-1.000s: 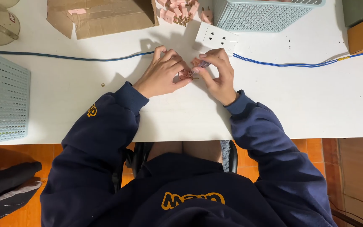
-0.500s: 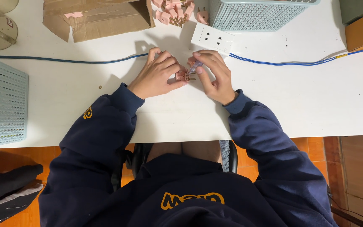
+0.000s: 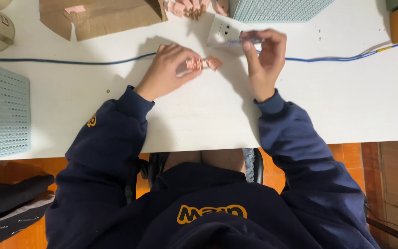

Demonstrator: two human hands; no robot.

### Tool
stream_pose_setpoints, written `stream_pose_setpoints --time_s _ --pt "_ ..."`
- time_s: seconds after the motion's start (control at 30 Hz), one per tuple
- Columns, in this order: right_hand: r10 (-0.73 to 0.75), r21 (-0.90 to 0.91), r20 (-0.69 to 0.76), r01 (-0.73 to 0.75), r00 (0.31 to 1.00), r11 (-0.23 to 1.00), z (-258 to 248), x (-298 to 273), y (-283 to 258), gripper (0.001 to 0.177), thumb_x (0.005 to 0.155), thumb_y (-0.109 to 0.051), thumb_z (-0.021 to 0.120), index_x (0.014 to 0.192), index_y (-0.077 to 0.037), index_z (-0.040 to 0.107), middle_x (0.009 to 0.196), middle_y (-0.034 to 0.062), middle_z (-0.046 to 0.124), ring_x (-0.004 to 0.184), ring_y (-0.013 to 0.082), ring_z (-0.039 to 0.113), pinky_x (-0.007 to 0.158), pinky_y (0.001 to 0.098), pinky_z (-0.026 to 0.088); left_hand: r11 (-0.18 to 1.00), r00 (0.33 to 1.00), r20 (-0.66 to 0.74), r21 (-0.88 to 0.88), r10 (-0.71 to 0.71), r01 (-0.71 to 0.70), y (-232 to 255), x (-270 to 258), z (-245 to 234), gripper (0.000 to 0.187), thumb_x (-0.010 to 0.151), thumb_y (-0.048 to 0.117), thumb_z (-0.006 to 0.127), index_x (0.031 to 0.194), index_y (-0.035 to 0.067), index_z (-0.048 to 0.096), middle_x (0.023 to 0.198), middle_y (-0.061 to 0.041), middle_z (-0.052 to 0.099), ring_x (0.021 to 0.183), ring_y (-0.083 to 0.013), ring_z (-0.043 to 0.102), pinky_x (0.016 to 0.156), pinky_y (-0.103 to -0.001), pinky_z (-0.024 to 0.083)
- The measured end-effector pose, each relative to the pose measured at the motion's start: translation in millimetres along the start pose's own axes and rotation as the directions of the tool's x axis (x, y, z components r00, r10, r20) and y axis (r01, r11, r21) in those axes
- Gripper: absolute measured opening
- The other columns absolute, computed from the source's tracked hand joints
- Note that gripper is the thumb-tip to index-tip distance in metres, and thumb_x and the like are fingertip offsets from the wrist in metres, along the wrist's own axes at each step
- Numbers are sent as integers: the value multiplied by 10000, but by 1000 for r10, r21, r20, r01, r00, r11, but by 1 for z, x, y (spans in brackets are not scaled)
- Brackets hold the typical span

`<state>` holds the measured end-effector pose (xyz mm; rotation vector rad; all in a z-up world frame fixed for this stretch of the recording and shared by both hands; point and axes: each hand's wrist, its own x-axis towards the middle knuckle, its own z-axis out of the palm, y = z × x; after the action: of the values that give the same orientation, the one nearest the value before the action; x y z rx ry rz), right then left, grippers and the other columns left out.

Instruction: The person assembles electrical plugs by inserting wires into the terminals and tightening them with a screwdriver. They handle multiple pink plug bodies and a white power strip, securing the connections on a white table.

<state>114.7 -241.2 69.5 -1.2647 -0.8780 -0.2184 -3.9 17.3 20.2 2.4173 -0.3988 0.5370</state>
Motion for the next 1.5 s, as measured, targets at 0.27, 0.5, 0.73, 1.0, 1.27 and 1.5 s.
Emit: stream_pose_setpoints --time_s 0.27,0.5,0.73,1.0,1.27,1.5 --pt "198 -324 249 -111 948 939 -4 -6 11 169 1188 -36 733 1235 -71 575 1324 173 770 1234 283 745 1062 375 551 813 914 -152 -526 -377 248 22 7 -11 313 1107 169 874 1346 73 695 1296 -44 794 1181 -163 743 981 -288 560" --pt "106 -686 522 342 847 643 -13 -18 35 221 1197 -7 696 1396 -80 763 1196 105 763 924 379 687 854 460 529 653 830 -196 -717 -523 243 14 9 -6 356 1111 144 831 1430 90 684 1307 -30 781 1166 -110 744 1062 -263 595" --pt "62 -753 566 485 822 444 -20 -26 50 146 1162 -132 784 1293 -130 848 1161 52 838 1066 313 754 867 436 588 562 814 -154 -792 -560 237 17 11 -4 374 1088 140 844 1420 78 683 1308 -46 771 1156 -110 745 1073 -269 649" --pt "-54 -690 574 519 817 504 15 -15 5 320 1161 -375 835 1235 -64 830 1132 107 663 945 323 607 798 454 485 468 804 -68 -840 -591 274 21 12 0 423 1054 153 857 1427 70 677 1335 -79 801 1198 -126 764 1084 -297 685" --pt "-31 -646 613 524 790 555 10 -25 24 218 1143 -215 829 1262 -39 778 1069 121 729 882 343 653 795 464 551 445 810 -30 -847 -586 291 21 11 1 447 1059 179 845 1457 79 668 1354 -80 803 1231 -131 767 1122 -295 652" --pt "96 -626 612 407 785 666 0 -34 42 358 1138 57 619 1486 -3 679 1137 173 729 939 415 694 852 509 583 450 834 -5 -844 -551 293 22 11 0 452 1094 170 812 1503 74 647 1382 -86 799 1251 -126 755 1144 -282 622"
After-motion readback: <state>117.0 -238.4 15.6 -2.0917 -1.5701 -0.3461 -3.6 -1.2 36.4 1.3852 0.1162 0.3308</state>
